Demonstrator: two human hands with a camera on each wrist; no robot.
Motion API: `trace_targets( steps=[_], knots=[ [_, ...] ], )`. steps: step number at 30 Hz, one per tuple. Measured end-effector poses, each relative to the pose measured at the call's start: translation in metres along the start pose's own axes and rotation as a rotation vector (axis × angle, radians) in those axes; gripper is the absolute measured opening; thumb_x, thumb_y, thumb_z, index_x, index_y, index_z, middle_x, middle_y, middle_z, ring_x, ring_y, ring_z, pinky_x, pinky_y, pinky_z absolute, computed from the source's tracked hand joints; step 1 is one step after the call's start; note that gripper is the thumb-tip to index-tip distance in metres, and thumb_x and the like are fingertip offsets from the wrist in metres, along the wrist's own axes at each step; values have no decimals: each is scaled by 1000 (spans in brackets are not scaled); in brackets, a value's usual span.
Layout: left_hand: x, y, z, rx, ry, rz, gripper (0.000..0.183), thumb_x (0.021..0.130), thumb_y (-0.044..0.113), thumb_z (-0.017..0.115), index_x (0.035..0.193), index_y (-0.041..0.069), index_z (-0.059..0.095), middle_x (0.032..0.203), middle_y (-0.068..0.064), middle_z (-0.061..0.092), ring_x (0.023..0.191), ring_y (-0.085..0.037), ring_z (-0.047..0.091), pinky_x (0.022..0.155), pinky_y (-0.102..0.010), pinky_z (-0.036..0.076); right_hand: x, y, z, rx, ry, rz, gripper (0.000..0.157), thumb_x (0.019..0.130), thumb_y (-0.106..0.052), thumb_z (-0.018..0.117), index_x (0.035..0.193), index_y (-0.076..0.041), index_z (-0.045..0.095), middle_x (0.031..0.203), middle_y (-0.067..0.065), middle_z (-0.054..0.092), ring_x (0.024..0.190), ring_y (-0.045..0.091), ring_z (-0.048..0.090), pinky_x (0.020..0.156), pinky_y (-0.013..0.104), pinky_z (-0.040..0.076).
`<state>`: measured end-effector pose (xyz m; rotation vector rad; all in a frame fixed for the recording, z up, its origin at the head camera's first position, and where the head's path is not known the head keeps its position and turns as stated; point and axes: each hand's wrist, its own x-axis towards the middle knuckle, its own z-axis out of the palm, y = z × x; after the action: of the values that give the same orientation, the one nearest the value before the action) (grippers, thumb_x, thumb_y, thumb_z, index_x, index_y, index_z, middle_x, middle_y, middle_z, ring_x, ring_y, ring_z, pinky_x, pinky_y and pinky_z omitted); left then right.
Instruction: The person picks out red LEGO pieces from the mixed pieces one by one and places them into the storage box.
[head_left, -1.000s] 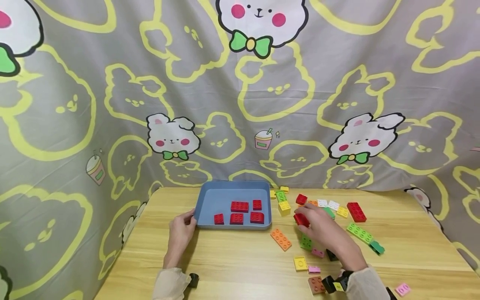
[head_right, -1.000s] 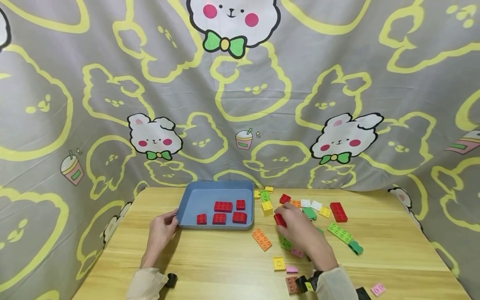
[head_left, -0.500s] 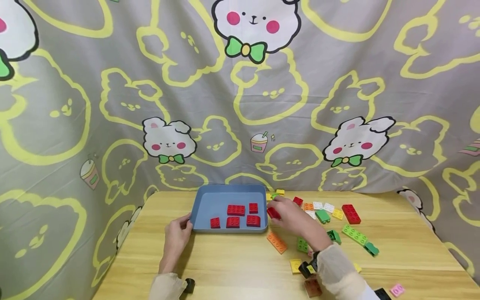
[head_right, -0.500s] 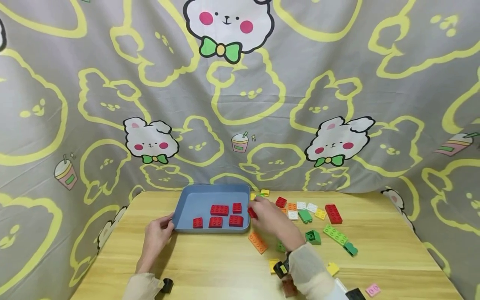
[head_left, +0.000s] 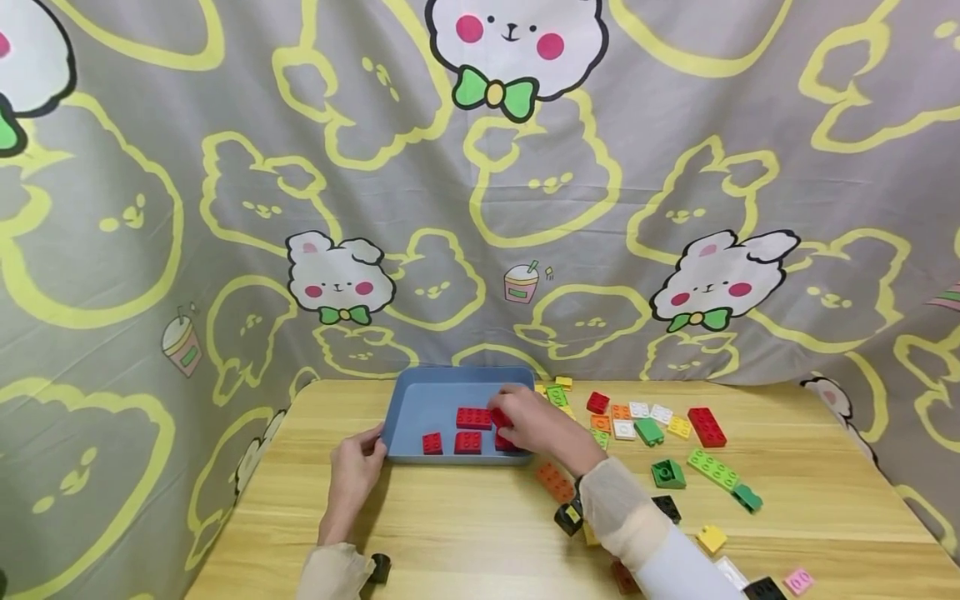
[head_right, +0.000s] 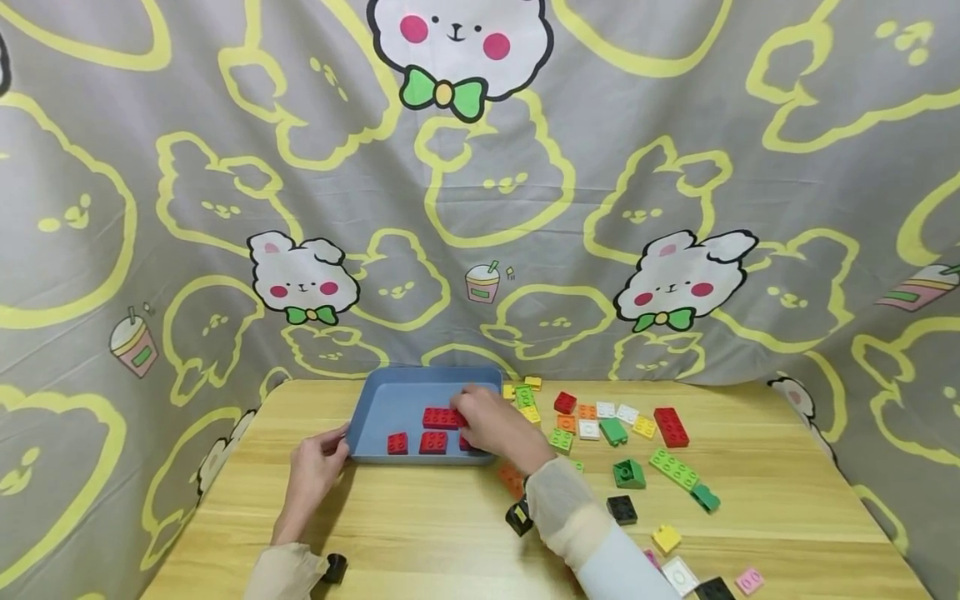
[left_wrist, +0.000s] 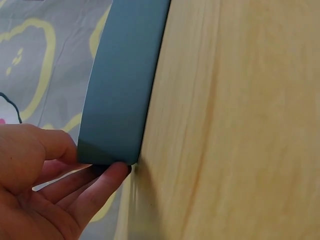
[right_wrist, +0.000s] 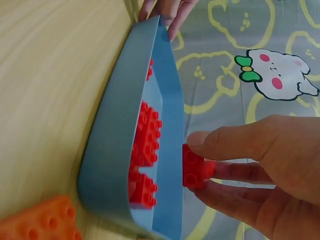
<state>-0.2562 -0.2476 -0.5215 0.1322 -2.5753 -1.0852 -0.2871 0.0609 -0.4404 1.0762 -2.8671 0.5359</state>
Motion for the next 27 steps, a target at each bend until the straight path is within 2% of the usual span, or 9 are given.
trace_targets(
  steps=[6, 11, 16, 23, 27],
  knots=[
    [1, 0, 1, -8, -19, -8, 32, 91, -1, 65, 122, 0, 75, 104, -21, 76, 94, -30, 74, 75, -33, 56, 20, -6, 3, -3, -27, 5, 31, 89, -9, 79, 118, -1, 73, 112, 12, 67, 90, 21, 61, 76, 33, 54],
    [2, -1, -1, -11, -28, -17, 32, 91, 0, 65, 122, 0, 74, 104, -20, 76, 93, -29, 73, 70, -27, 54, 36, -10, 5, -15, -42, 5, 28, 90, -12, 79, 117, -4, 74, 106, 9, 64, 86, 19, 56, 72, 30, 51],
    [2, -3, -5, -15, -26, -33, 33, 91, 0, 65, 122, 1, 74, 103, -20, 76, 89, -26, 72, 62, -21, 50, 50, -14, 11, -16, -65, 3, 27, 91, -12, 78, 117, -6, 74, 103, 6, 61, 86, 18, 55, 73, 29, 49],
    [3, -2, -4, -30, -23, -27, 33, 90, -2, 65, 121, -1, 74, 100, -19, 77, 89, -26, 73, 65, -20, 51, 66, -18, 26, -21, -79, 1, 24, 92, -13, 78, 115, -8, 74, 105, 6, 61, 92, 18, 58, 79, 28, 53],
    [3, -1, -1, -46, -29, -30, 33, 90, -2, 65, 122, -1, 74, 100, -20, 77, 86, -25, 72, 59, -20, 50, 74, -16, 32, -27, -75, -14, 23, 91, -13, 78, 113, -8, 74, 103, 6, 61, 91, 18, 58, 78, 28, 52]
  ],
)
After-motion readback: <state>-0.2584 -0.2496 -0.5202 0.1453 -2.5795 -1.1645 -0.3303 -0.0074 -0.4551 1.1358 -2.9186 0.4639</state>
